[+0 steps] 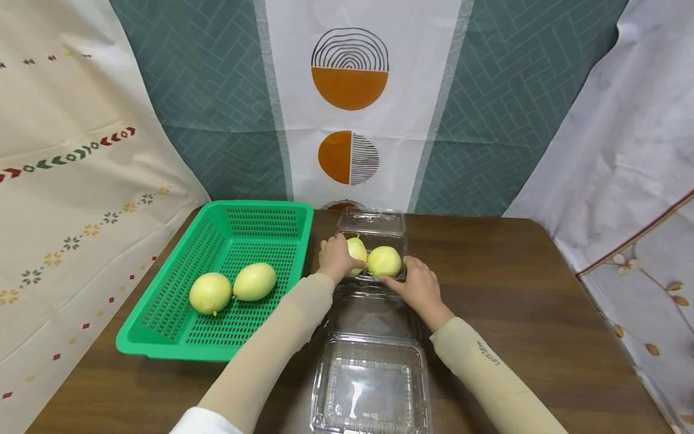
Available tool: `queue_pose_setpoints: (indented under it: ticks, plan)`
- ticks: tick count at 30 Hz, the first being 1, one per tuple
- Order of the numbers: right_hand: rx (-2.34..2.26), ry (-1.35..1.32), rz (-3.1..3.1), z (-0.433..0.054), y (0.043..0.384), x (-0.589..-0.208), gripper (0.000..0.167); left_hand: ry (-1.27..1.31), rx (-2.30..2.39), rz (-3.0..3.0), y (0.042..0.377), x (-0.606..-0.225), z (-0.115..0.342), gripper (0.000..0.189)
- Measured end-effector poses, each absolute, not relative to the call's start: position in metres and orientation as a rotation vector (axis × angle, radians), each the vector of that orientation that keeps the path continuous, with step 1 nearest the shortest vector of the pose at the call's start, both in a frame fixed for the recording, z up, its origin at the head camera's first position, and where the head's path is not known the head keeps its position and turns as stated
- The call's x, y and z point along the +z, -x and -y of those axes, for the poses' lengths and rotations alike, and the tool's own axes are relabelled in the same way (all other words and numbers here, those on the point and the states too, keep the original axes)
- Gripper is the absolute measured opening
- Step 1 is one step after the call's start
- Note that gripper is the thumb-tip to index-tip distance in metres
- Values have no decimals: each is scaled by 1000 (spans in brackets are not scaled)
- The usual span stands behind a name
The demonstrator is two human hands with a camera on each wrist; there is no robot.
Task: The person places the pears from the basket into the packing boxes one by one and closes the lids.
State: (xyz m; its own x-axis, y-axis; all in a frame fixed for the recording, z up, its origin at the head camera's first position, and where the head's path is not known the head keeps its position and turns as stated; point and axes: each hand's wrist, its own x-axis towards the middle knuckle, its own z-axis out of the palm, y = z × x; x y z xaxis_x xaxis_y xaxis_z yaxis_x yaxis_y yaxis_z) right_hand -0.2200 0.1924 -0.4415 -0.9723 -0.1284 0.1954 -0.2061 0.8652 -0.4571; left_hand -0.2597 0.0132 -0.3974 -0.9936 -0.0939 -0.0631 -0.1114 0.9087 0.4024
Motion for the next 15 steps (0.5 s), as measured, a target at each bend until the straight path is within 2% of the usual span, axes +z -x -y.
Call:
queue_pose_setpoints:
  ticks: [6, 15]
  plan:
    - [746, -265, 2874, -191, 220, -441, 73, 133, 475, -3056, 269, -412, -17, 76]
    - [756, -234, 2895, -193, 221, -442, 76, 116, 558, -3008, 254, -393, -14, 70]
